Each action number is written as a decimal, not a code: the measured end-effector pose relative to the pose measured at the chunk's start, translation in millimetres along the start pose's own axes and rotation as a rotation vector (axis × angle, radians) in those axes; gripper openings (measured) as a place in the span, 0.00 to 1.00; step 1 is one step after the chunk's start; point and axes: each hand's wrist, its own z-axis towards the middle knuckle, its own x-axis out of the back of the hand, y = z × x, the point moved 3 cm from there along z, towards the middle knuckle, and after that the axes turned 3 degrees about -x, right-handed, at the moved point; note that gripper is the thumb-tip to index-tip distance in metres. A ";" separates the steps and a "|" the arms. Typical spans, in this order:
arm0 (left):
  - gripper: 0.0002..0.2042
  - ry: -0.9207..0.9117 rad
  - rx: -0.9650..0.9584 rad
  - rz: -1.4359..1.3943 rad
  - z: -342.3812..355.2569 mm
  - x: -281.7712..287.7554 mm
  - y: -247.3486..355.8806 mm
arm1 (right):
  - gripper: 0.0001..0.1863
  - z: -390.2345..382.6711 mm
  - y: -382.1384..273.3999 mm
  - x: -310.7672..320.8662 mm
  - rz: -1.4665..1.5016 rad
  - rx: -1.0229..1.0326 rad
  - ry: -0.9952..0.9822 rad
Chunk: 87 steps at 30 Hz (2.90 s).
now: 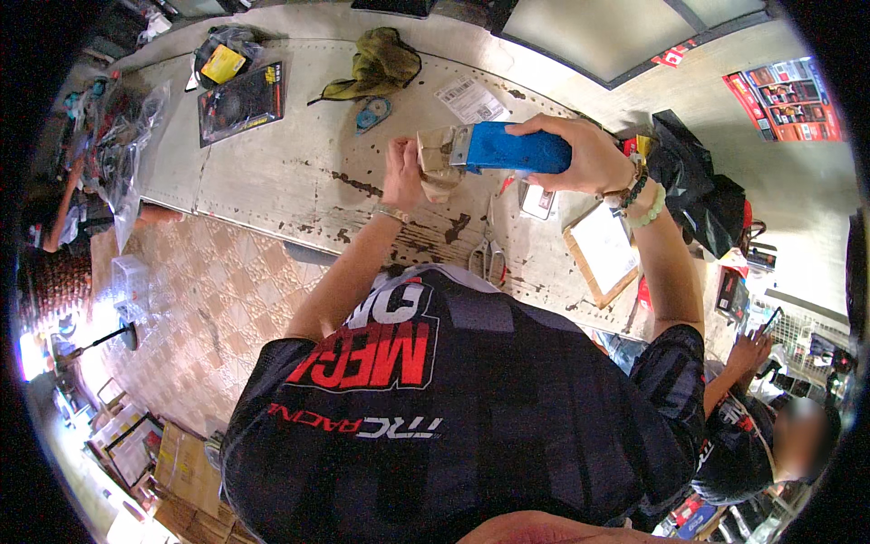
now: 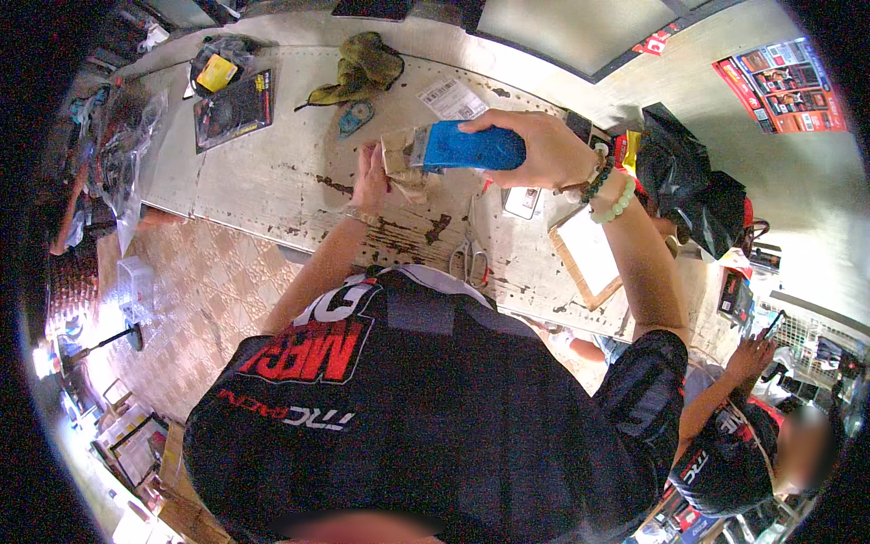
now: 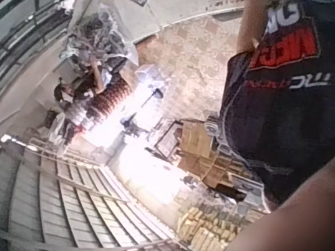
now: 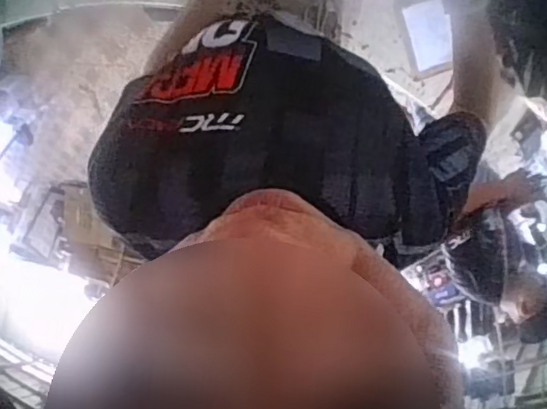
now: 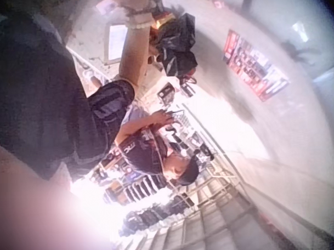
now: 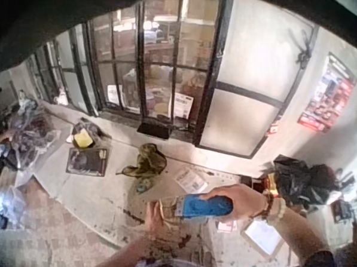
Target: The person places a small item into a cardboard box, seals it with tape, and then uses scissors to cut open another box. The person continues to pack and seal multiple small boxes using tape and scissors.
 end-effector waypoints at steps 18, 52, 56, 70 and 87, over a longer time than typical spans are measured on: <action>0.43 -0.357 -0.918 0.482 6.0 12.6 132.4 | 0.33 -60.4 28.8 -25.3 -0.067 -0.034 0.098; 0.34 0.165 0.788 -1.339 12.2 -4.4 -3.1 | 0.44 -191.3 51.3 -254.7 -0.413 -0.842 0.624; 0.35 0.110 0.941 -1.362 -17.3 -20.2 -1.5 | 0.39 -115.9 28.7 -212.4 -0.225 -0.472 0.915; 0.19 -0.167 1.045 -1.812 -15.2 -31.6 -17.1 | 0.28 -87.7 128.2 -304.5 -0.282 -0.921 -0.123; 0.23 -0.037 0.647 -1.553 16.7 8.9 2.1 | 0.30 -48.5 113.9 -260.7 0.703 -0.868 0.253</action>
